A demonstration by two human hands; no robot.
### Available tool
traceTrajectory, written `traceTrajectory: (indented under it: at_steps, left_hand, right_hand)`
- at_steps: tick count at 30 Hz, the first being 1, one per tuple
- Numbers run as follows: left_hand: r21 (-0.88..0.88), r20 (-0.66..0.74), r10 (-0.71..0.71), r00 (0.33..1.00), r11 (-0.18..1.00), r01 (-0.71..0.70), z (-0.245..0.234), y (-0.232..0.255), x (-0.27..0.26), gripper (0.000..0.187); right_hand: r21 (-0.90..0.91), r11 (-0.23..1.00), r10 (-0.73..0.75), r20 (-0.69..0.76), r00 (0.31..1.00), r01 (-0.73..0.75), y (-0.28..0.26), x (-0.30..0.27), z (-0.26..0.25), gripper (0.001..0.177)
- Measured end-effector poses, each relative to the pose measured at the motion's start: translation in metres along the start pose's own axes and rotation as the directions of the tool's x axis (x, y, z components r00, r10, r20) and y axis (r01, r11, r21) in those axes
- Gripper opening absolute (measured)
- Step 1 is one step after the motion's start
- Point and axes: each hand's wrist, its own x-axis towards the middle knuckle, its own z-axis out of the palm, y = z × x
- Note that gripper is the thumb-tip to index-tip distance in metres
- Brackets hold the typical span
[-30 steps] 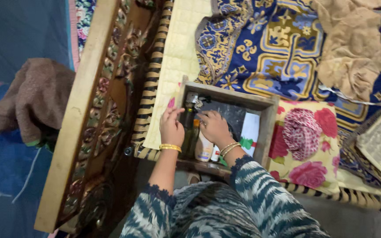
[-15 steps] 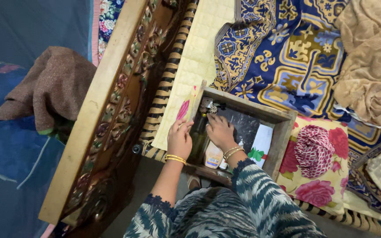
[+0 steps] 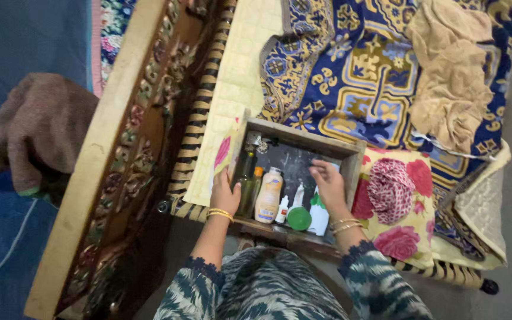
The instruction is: The person removes a drawer from a wooden dresser, empties its contents onto a nearby bed, wipes the drawer interior with a cloth, and then places the items back into the drawer before returning it to the dresser. The person then opens a second drawer and removes a cloth item.
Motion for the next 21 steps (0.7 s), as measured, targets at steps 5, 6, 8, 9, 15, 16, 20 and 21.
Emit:
traceTrajectory:
  at_steps: [5, 6, 8, 9, 15, 16, 20, 21]
  left_hand:
    - [0.011, -0.037, 0.007, 0.999, 1.000, -0.006, 0.002, -0.001, -0.001, 0.068]
    - [0.005, -0.042, 0.007, 0.999, 1.000, -0.007, 0.000, 0.000, -0.003, 0.067]
    - [-0.003, -0.047, 0.004, 0.999, 1.000, -0.004, -0.006, 0.004, -0.006, 0.067]
    - [-0.007, -0.047, 0.000, 0.999, 1.000, 0.000, -0.009, 0.005, -0.008, 0.066]
    - [-0.029, -0.051, 0.000, 0.999, 1.000, -0.001, -0.032, 0.010, -0.021, 0.060]
    - [-0.025, -0.059, 0.000, 0.998, 1.000, -0.002, -0.035, 0.010, -0.020, 0.059]
    - [-0.022, -0.089, -0.016, 0.996, 1.000, 0.014, -0.035, 0.007, -0.024, 0.054]
    - [-0.025, -0.096, -0.006, 0.995, 1.000, 0.004, -0.034, 0.007, -0.021, 0.054]
  right_hand:
    - [0.195, 0.978, -0.116, 0.207, 0.971, 0.075, 0.008, 0.021, 0.045, 0.040]
    - [0.260, 0.965, -0.101, 0.244, 0.965, 0.036, 0.002, 0.024, 0.057, 0.041]
    - [0.380, 0.924, -0.080, 0.317, 0.945, -0.050, -0.016, 0.031, 0.077, 0.044]
    - [0.342, 0.937, -0.026, 0.275, 0.961, -0.073, -0.026, 0.036, 0.085, 0.039]
    - [-0.530, 0.837, -0.125, 0.058, 0.991, 0.136, -0.064, 0.019, 0.072, 0.026]
    - [-0.596, 0.771, -0.189, 0.126, 0.974, 0.227, -0.065, 0.016, 0.065, 0.032]
    - [-0.633, 0.730, -0.155, 0.215, 0.964, 0.258, -0.044, 0.009, 0.059, 0.039]
    - [-0.667, 0.705, -0.117, 0.228, 0.967, 0.242, -0.037, 0.014, 0.062, 0.033]
